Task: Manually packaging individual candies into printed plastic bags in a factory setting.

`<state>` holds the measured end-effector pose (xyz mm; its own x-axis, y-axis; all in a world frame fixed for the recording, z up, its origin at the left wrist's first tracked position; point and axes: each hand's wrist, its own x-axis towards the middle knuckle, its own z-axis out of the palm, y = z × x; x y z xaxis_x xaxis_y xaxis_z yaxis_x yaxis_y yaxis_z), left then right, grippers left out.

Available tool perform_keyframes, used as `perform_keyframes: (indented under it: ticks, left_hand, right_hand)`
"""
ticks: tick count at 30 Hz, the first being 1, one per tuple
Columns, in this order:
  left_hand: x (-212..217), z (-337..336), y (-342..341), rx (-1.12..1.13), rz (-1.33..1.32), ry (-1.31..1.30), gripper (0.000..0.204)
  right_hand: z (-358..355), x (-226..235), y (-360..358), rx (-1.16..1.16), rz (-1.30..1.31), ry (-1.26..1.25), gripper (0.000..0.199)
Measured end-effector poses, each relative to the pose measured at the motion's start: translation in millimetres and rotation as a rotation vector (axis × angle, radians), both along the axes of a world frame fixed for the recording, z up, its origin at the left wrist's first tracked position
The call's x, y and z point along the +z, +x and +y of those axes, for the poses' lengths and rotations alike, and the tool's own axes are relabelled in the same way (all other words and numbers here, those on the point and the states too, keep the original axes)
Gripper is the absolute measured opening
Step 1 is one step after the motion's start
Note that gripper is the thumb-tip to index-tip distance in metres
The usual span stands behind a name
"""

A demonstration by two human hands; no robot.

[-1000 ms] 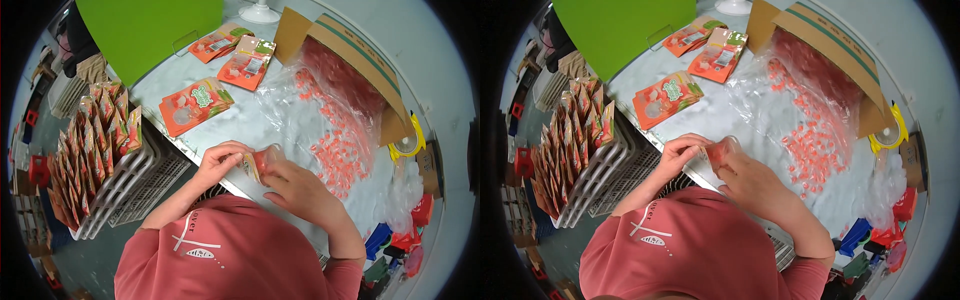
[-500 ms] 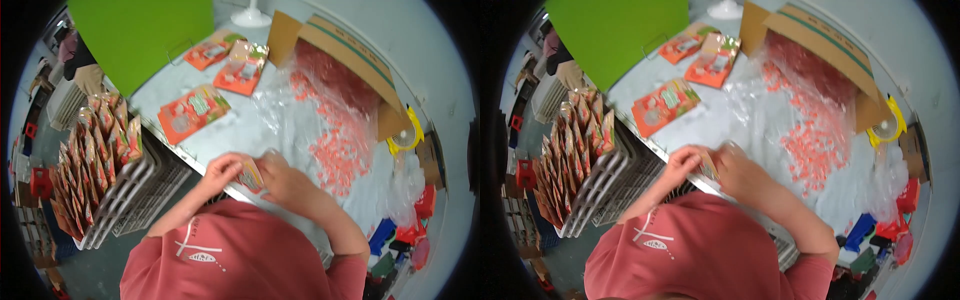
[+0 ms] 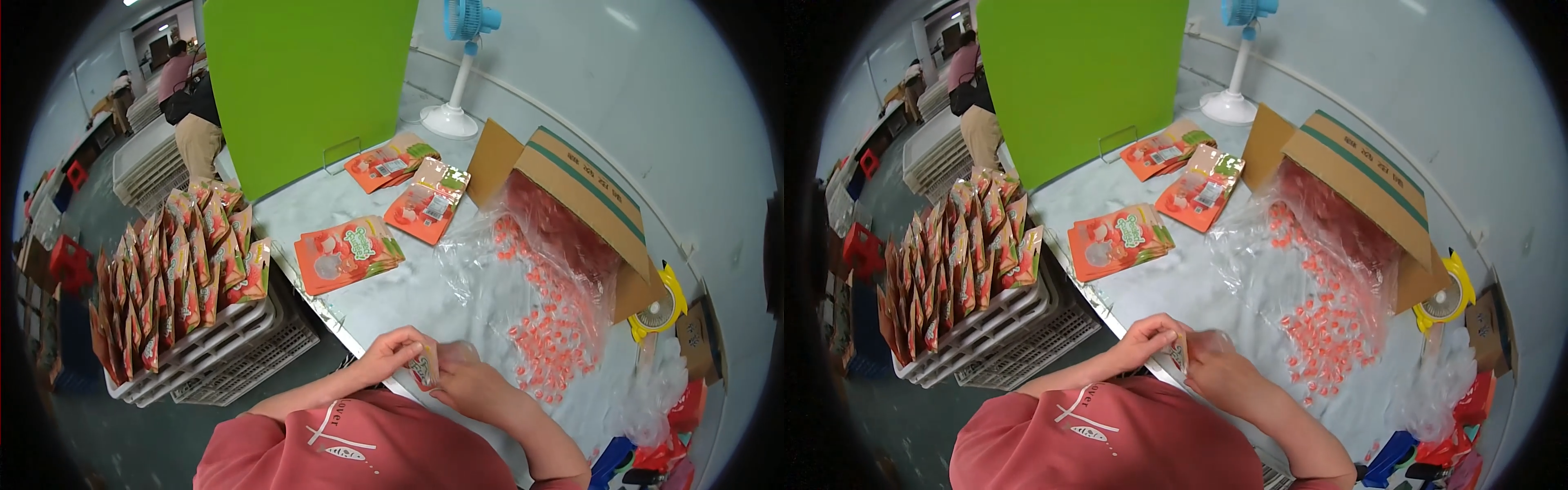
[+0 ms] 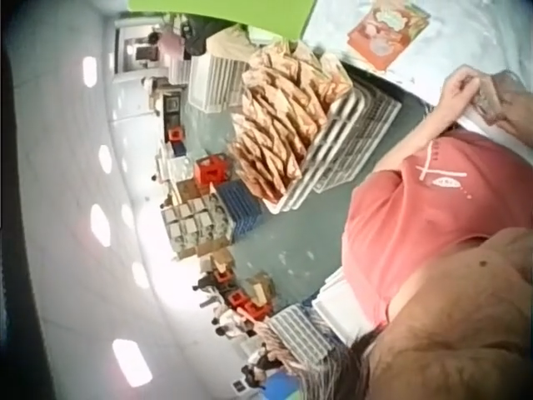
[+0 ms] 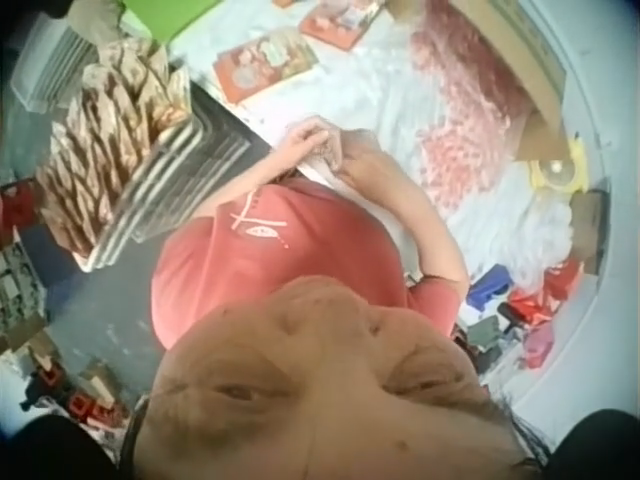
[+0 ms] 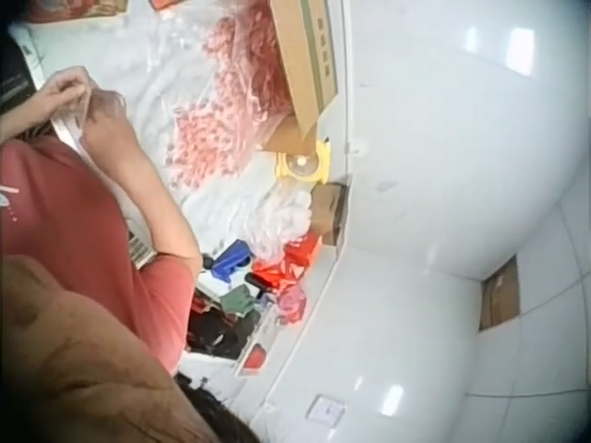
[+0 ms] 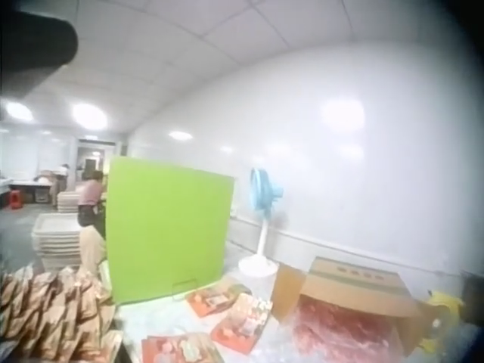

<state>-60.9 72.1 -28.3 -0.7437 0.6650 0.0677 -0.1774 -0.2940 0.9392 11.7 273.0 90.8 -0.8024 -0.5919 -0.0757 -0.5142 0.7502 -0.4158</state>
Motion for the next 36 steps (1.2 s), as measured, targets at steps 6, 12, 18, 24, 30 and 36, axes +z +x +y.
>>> perform_keyframes:
  ticks: [6,12,18,24,30,36]
  left_hand:
    - [10.5,4.2,-0.7,-0.018,0.075,0.012,0.017]
    - [15.7,1.0,8.7,-0.036,0.051,0.075,0.016]
    - [24.1,1.8,14.2,-0.049,0.085,0.058,0.015]
    - [24.9,-7.1,4.7,0.140,0.126,-0.016,0.012]
    - [35.2,-7.2,-1.9,0.161,0.123,0.015,0.010]
    - [31.5,-11.7,-1.4,0.165,0.063,0.103,0.022]
  right_hand:
    - [4.2,-4.0,-18.2,0.144,0.168,-0.075,0.024]
    - [1.4,15.9,-6.0,0.140,-0.016,0.017,0.024]
    - [4.0,-4.2,2.3,0.098,0.081,-0.081,0.009]
    - [14.3,36.3,3.0,-0.068,0.347,-0.034,0.024]
    - [30.6,2.3,2.1,-0.270,0.344,-0.311,0.021]
    - [33.2,-9.7,10.0,-0.412,0.101,-0.378,0.013]
